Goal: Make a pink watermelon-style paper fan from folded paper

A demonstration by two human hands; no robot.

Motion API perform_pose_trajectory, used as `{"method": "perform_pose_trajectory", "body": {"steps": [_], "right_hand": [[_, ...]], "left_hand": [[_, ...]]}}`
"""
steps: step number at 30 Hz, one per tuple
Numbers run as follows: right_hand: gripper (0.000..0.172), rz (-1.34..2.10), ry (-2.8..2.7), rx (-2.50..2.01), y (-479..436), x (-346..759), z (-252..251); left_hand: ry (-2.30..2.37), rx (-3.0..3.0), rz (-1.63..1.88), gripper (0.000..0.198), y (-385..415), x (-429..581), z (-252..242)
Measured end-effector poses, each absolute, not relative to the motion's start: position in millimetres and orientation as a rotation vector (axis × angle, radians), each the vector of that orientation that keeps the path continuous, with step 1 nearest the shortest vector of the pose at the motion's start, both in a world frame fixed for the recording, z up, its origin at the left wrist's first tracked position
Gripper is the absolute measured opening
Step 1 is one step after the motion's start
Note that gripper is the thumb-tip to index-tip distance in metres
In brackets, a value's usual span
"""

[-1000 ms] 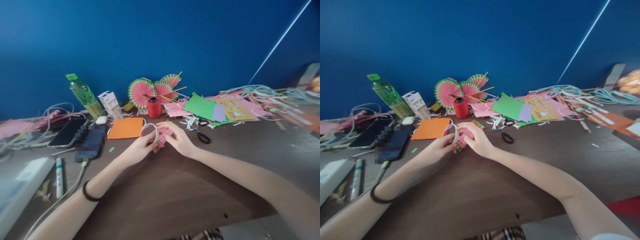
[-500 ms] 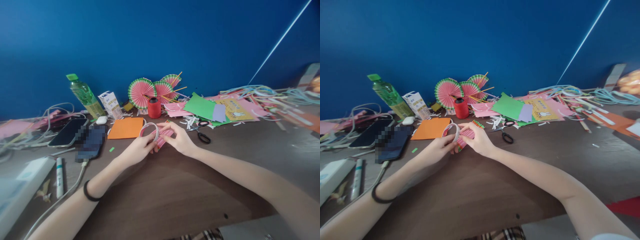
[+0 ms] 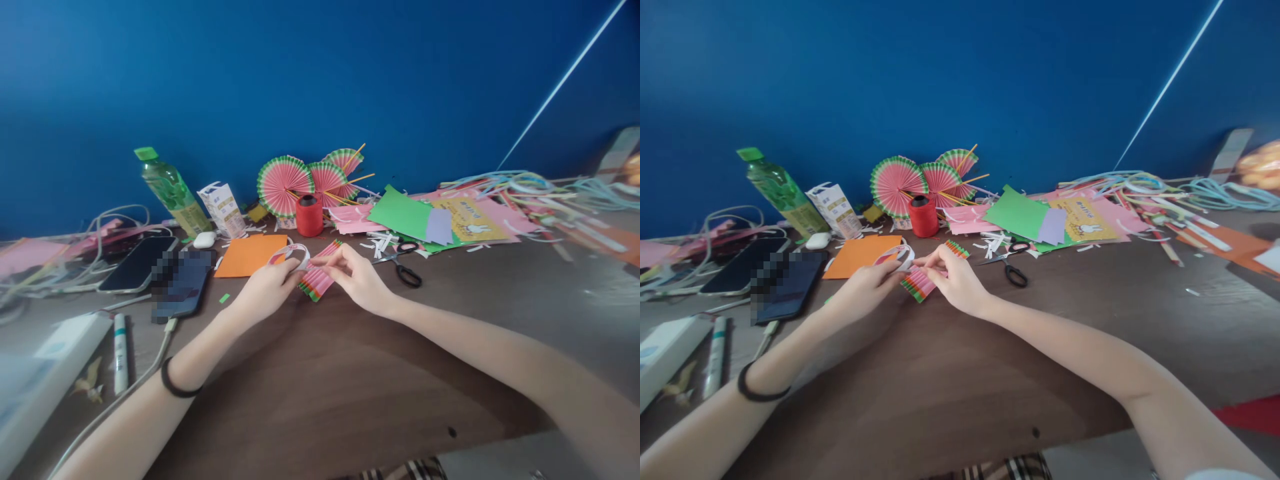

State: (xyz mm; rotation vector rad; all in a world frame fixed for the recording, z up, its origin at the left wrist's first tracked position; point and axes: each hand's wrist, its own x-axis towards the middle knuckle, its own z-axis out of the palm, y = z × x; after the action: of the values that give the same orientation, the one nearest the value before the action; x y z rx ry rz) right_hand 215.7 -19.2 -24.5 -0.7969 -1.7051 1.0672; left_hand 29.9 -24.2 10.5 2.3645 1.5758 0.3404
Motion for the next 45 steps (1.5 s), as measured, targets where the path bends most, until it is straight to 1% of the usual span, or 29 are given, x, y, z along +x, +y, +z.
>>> {"method": "perform_pose_trajectory", "body": {"steps": [7,10,14,16,18,20,24,25,26,28,29,30,31,33,37,41,45], "right_hand": [[0.015,1.106,-1.73,-0.754,-16,218,-25],[0.016,1.097,-1.727,-0.784,-12,220,-25],[0.012,0.955,-1.727,-0.911,-3,224,-24],[0.011,0.913,-1.726,-0.96,-1,225,-24],[0.01,0.895,-1.74,-0.985,0,225,-23],[0.009,0.845,-1.775,-1.001,-1,226,-22],[0.008,0.654,-1.892,-1.02,2,230,-22],[0.011,0.623,-1.941,-1.02,4,233,-22],[0.021,0.599,-2.009,-1.01,6,235,-22],[0.048,0.567,-2.205,-0.967,10,240,-22],[0.059,0.55,-2.324,-0.951,12,242,-23],[0.067,0.533,-2.438,-0.945,13,243,-24],[0.071,0.516,-2.534,-0.949,14,243,-25],[0.07,0.477,-2.644,-0.965,16,241,-27],[0.06,0.339,-2.61,-0.928,19,235,-32],[0.062,0.321,-2.647,-0.857,25,234,-38],[0.059,0.282,-2.632,-0.858,30,233,-46]], "left_hand": [[1.42,2.409,0.434,0.035,-24,26,11],[1.465,2.401,0.402,0.037,-25,28,11],[1.647,2.367,0.264,0.035,-29,33,12],[1.654,2.351,0.337,0.031,-31,36,13],[1.616,2.323,0.432,0.032,-33,37,13],[1.593,2.304,0.445,0.033,-35,38,15],[1.576,2.301,0.43,0.027,-34,34,18],[1.571,2.276,0.463,0.026,-33,32,18],[1.564,2.235,0.505,0.026,-32,30,18],[1.537,2.115,0.608,0.024,-29,26,17],[1.51,2.046,0.667,0.023,-27,25,17],[1.478,1.976,0.728,0.022,-26,24,17],[1.442,1.906,0.79,0.021,-24,24,17],[1.369,1.783,0.899,0.02,-23,25,19],[1.319,1.627,1.045,0.019,-24,29,26],[1.376,1.559,1.108,0.016,-27,31,32],[1.366,1.507,1.14,0.016,-27,32,33]]}}
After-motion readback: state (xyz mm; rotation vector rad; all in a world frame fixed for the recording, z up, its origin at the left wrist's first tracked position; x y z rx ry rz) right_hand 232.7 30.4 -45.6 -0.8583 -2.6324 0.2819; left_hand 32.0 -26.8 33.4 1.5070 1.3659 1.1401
